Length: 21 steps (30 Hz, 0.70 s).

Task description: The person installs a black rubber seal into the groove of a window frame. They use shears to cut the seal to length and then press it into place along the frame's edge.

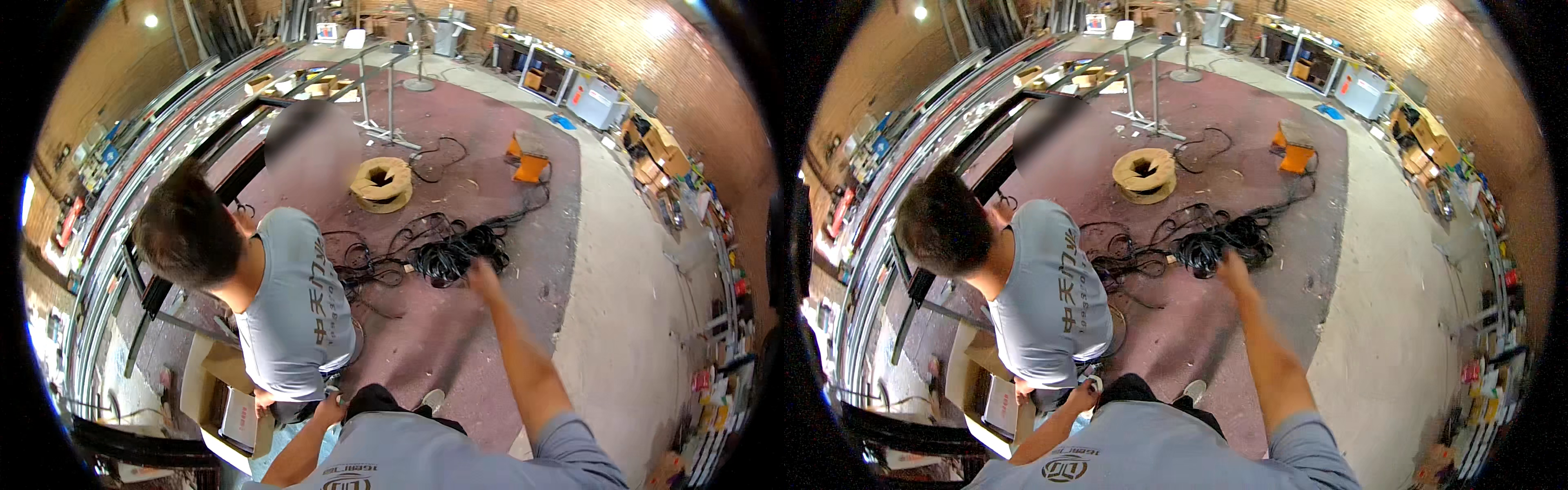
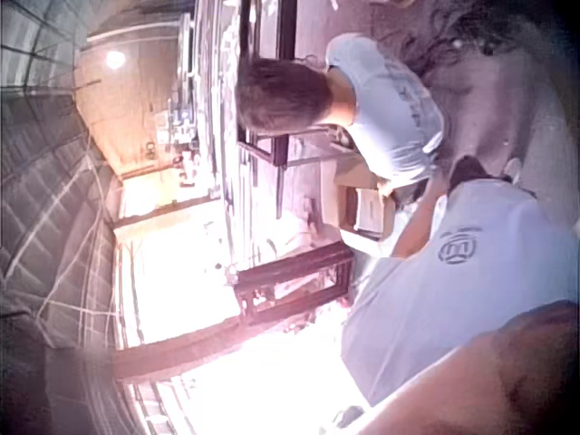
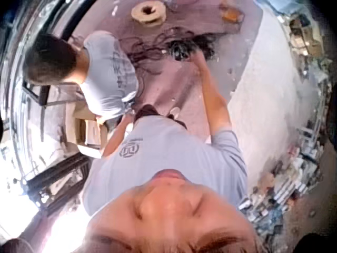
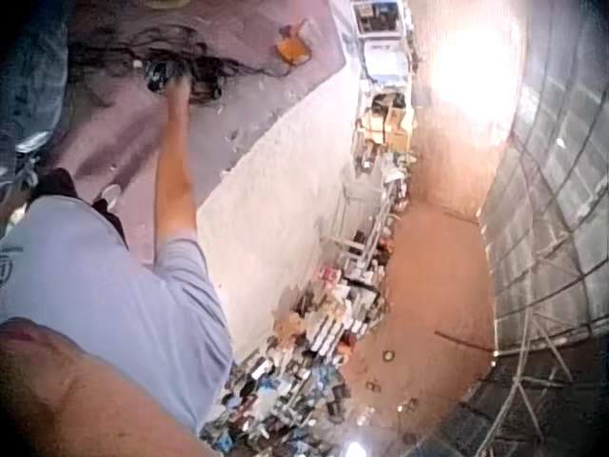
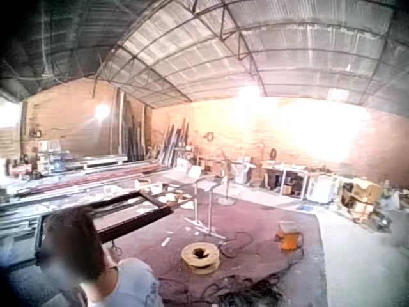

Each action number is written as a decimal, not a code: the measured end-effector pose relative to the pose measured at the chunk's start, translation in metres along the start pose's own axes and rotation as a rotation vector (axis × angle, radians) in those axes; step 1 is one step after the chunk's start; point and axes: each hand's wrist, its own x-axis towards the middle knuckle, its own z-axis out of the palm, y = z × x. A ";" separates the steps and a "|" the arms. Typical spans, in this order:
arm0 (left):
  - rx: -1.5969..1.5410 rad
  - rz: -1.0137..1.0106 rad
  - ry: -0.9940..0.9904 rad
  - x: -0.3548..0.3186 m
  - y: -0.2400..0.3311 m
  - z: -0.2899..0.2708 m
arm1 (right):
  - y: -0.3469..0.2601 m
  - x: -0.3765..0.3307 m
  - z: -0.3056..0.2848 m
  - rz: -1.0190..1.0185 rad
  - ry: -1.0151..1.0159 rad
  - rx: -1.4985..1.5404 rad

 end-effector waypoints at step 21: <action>-0.560 -0.382 0.230 0.187 0.101 -0.048 | -0.093 0.346 0.009 -0.340 -0.760 -0.356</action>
